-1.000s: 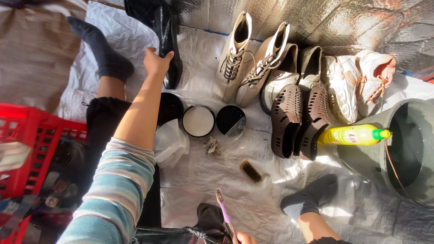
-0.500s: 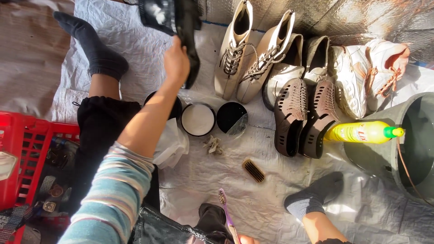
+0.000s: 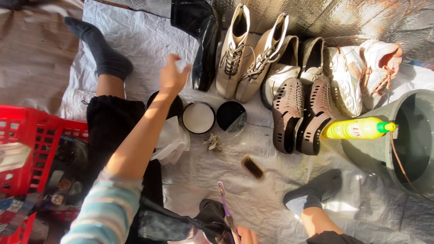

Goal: Brushing and wiping a black leather boot to clean or polish it using a toothbrush and a cloth.

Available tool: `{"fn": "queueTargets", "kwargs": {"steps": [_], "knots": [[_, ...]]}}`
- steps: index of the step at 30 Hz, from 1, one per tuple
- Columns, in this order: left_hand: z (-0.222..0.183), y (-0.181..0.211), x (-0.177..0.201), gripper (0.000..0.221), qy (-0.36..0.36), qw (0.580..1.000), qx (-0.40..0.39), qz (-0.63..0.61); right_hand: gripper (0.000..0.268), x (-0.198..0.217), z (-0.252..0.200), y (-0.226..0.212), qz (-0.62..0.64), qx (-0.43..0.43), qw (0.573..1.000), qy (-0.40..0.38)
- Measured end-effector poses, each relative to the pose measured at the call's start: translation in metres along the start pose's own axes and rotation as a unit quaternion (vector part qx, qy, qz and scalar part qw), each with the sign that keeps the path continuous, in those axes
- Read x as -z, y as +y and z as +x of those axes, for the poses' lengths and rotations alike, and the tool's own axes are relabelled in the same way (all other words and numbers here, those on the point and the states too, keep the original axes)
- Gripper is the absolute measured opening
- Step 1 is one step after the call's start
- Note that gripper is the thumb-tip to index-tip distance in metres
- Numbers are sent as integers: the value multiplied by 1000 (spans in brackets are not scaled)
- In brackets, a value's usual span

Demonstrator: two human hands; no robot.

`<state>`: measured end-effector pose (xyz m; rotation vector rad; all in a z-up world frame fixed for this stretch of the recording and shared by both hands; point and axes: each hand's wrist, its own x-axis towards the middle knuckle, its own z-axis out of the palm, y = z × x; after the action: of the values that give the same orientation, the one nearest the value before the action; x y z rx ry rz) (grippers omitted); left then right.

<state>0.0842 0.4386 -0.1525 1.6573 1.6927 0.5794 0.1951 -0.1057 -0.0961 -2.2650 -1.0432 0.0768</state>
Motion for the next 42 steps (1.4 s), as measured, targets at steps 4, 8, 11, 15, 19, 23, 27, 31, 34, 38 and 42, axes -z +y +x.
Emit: {"fn": "queueTargets", "kwargs": {"steps": [4, 8, 11, 15, 19, 23, 27, 31, 34, 38, 42], "knots": [[-77, -58, 55, 32, 112, 994, 4, -15, 26, 23, 10, -26, 27, -79, 997, 1], [-129, -105, 49, 53, 53, 996, 56, 43, 54, 36, 2, -2, 23, -114, 976, -182], [-168, -90, 47, 58, -1, 994, 50, 101, 56, 39, 5, -14, 10, -127, 977, -173], [-193, -108, 23, 42, -153, 935, -52, 317, 62, 50, 14, -26, -89, -191, 948, -240], [-191, -109, 19, 39, -258, 892, 22, 370, 61, 61, 20, -37, -123, -210, 933, -265], [-169, -75, 25, 27, -96, 946, -18, 310, 65, 61, 14, -33, -112, -188, 941, -259], [-124, -60, 1, 45, -67, 935, -60, 343, 63, 63, 20, -37, -145, -212, 921, -295], [-116, -48, -18, 30, 125, 915, -153, 351, 67, 61, 16, -31, -136, -212, 922, -295], [-121, -22, 8, 50, 1, 941, -33, 338, 62, 62, 14, -32, -148, -204, 926, -281], [-134, -19, 24, 135, -203, 939, 13, 278, 62, 61, 15, -38, -138, -196, 930, -278], [-147, -43, 1, 159, -213, 918, -7, 335, 56, 65, 14, -49, -142, -201, 930, -273]]}}
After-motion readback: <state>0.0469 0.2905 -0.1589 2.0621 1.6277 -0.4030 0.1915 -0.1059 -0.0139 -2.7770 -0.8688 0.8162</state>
